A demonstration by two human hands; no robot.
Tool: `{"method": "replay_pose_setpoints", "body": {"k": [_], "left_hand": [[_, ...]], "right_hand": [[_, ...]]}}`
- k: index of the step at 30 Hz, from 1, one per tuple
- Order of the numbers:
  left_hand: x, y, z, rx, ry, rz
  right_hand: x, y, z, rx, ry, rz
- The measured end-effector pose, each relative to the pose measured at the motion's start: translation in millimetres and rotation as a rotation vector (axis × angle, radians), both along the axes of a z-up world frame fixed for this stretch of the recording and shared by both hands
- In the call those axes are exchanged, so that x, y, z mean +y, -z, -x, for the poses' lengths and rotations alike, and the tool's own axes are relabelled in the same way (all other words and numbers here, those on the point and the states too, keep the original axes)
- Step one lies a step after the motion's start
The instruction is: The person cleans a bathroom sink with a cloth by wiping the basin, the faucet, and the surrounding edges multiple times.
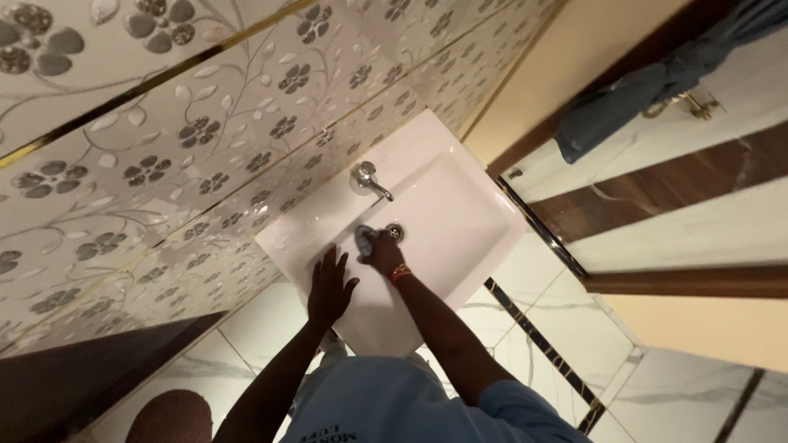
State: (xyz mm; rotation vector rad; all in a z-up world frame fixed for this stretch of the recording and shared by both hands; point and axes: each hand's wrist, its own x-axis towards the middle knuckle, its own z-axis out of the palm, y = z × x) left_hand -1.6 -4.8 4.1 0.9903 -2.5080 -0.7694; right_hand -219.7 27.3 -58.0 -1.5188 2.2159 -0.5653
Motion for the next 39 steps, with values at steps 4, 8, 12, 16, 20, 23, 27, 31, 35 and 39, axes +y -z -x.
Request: {"method": "replay_pose_setpoints", "body": {"k": [4,8,12,16,20,23,27,31,35,39], "left_hand": [[-1.9,-5.8,4.2,-0.130,-0.018,-0.035],[-1.1,-10.2,3.5,-0.099,-0.040,-0.025],[-1.3,-8.0,2.6,-0.112,-0.066,0.010],[4.6,-4.3,5.5,-0.103,-0.128,0.077],[13.7,3.2,5.7,-0.091,-0.252,0.181],[10.6,3.8,8.4,-0.085,-0.338,0.189],[16.0,7.3,8.6,-0.046,-0.372,0.307],[12.6,8.4,8.8,-0.067,-0.376,0.184],[9.7,13.5,8.3,-0.048,-0.350,0.237],[15.6,17.2,5.9,-0.064,-0.361,0.283]], "right_hand": [[5.3,-10.8,55.5,0.063,0.120,-0.263],[20.9,-21.4,114.7,0.285,0.096,-0.217],[34.7,-31.1,182.8,0.530,0.201,-0.194],[50.3,-39.1,219.4,0.554,0.153,-0.027],[41.0,-27.6,187.5,0.490,0.079,-0.227],[32.4,-17.7,134.1,0.311,0.052,-0.256],[46.0,-14.1,64.1,0.126,-0.106,-0.189],[68.1,-35.3,26.6,0.011,-0.296,-0.186],[88.2,-47.5,22.5,-0.094,-0.656,-0.161],[111.7,-37.9,58.1,-0.129,-0.914,0.020]]}}
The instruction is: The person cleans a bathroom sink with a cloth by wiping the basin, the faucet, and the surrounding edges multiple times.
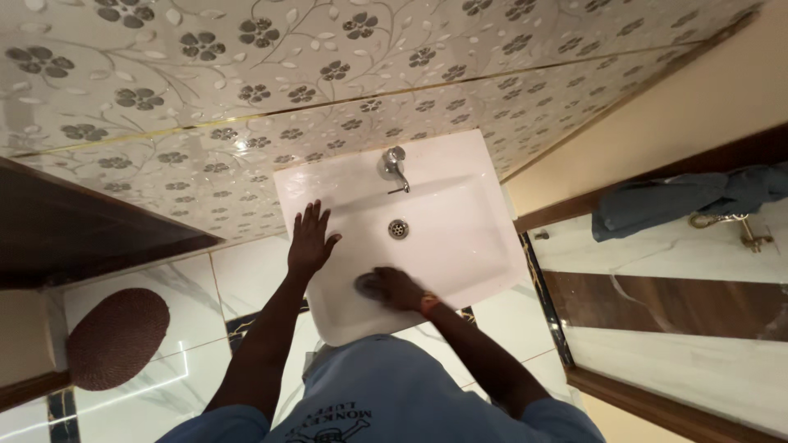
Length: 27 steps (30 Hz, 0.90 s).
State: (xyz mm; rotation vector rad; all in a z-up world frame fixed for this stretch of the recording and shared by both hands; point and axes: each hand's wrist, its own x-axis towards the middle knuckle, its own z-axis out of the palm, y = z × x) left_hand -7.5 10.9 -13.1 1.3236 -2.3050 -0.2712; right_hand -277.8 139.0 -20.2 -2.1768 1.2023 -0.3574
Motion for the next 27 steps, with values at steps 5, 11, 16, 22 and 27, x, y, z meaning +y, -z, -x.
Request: {"method": "replay_pose_setpoints", "body": {"k": [5,11,16,22,27], "left_hand": [[-4.7,0.4,-0.8,-0.019,0.017,-0.098],[-7.9,-5.0,-3.4,0.016,0.012,-0.123],[0.2,-2.7,-3.5,0.073,-0.014,-0.056],[-1.5,-4.9,1.1,0.047,-0.062,-0.057],[-5.5,-3.5,5.9,0.012,-0.066,-0.034]], "right_hand": [[14.0,-14.3,100.8,0.568,0.222,0.240],[13.3,-37.4,138.6,0.428,0.862,-0.013],[-20.8,-30.1,126.4,0.094,0.909,0.147],[-123.7,-42.6,155.0,-0.050,1.045,0.245],[-199.7,-27.0,182.0,0.200,1.019,0.274]]}}
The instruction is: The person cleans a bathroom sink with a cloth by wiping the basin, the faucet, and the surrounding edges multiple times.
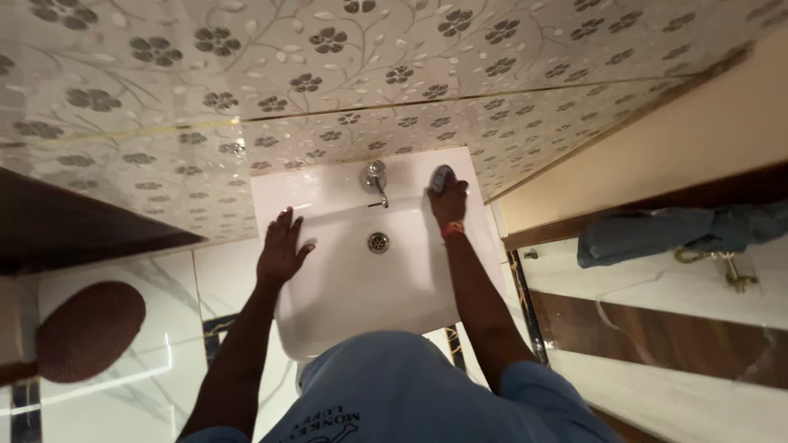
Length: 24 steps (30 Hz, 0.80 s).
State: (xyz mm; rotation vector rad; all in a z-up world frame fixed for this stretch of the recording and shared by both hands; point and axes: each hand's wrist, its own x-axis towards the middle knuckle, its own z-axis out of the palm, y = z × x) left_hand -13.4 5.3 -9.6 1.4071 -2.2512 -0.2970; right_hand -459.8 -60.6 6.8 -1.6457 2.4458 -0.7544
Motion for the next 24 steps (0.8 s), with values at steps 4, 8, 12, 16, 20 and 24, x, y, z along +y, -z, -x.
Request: {"method": "replay_pose_setpoints", "body": {"k": [4,8,12,16,20,24], "left_hand": [[-1.6,-0.1,0.7,-0.034,0.001,0.005],[2.5,-3.3,8.6,-0.128,-0.052,-0.110],[-5.2,-13.8,54.6,-0.068,-0.103,-0.109],[-30.9,-34.5,153.0,0.058,-0.155,-0.078],[-54.8,-54.8,223.9,0.201,-0.257,-0.033],[-82.8,-61.9,244.9,0.094,-0.279,0.009]], "right_hand": [[-38.8,22.5,-56.1,0.200,-0.240,-0.079],[-49.5,33.3,-57.3,0.226,-0.484,-0.040],[-63.7,34.2,41.7,0.124,-0.403,0.007],[-63.5,41.6,55.0,0.026,-0.283,-0.044],[-60.5,48.0,-22.5,-0.114,-0.639,0.249],[-66.7,33.3,-33.2,-0.018,-0.536,-0.032]]}}
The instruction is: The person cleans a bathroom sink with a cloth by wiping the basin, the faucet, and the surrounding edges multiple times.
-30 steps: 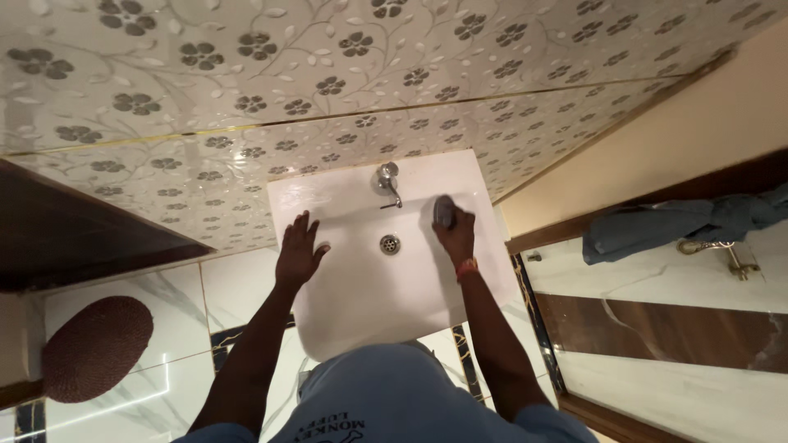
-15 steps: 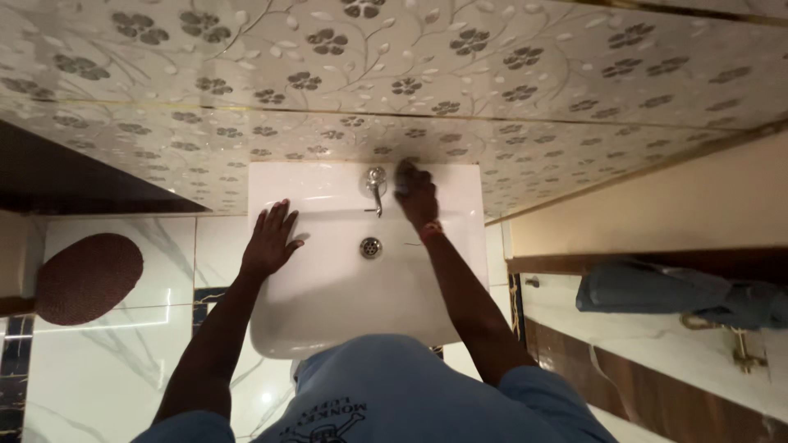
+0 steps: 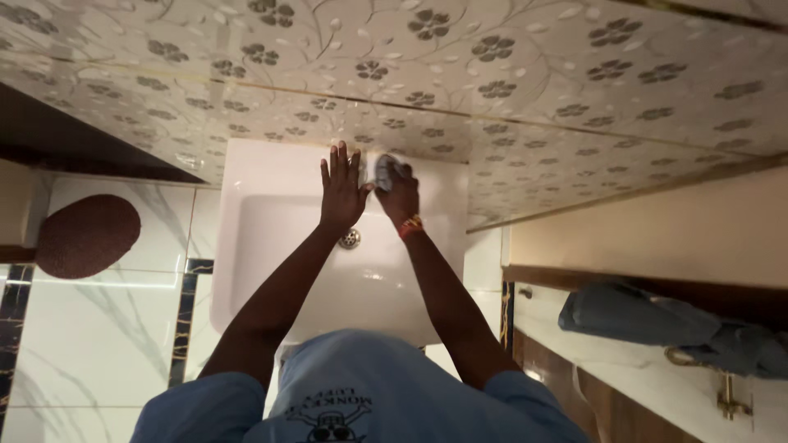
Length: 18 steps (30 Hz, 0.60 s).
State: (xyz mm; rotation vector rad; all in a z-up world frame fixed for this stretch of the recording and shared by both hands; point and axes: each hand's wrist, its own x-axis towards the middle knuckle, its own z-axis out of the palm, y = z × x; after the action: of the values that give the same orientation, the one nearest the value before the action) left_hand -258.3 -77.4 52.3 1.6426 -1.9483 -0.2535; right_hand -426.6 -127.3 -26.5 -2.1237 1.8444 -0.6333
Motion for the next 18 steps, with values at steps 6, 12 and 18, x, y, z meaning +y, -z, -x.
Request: {"method": "replay_pose_setpoints", "body": {"k": [6,12,18], "left_hand": [[2.6,10.7,6.8,-0.046,0.001,0.030],[1.7,13.3,1.9,-0.037,-0.008,0.034],[-2.7,7.5,5.4,-0.069,-0.047,-0.008]], "right_hand": [[-3.1,-16.2,97.9,0.018,0.155,-0.076],[8.2,-22.4,13.3,0.143,-0.088,0.077],[-8.1,-31.1,7.5,0.092,-0.110,-0.080]]}}
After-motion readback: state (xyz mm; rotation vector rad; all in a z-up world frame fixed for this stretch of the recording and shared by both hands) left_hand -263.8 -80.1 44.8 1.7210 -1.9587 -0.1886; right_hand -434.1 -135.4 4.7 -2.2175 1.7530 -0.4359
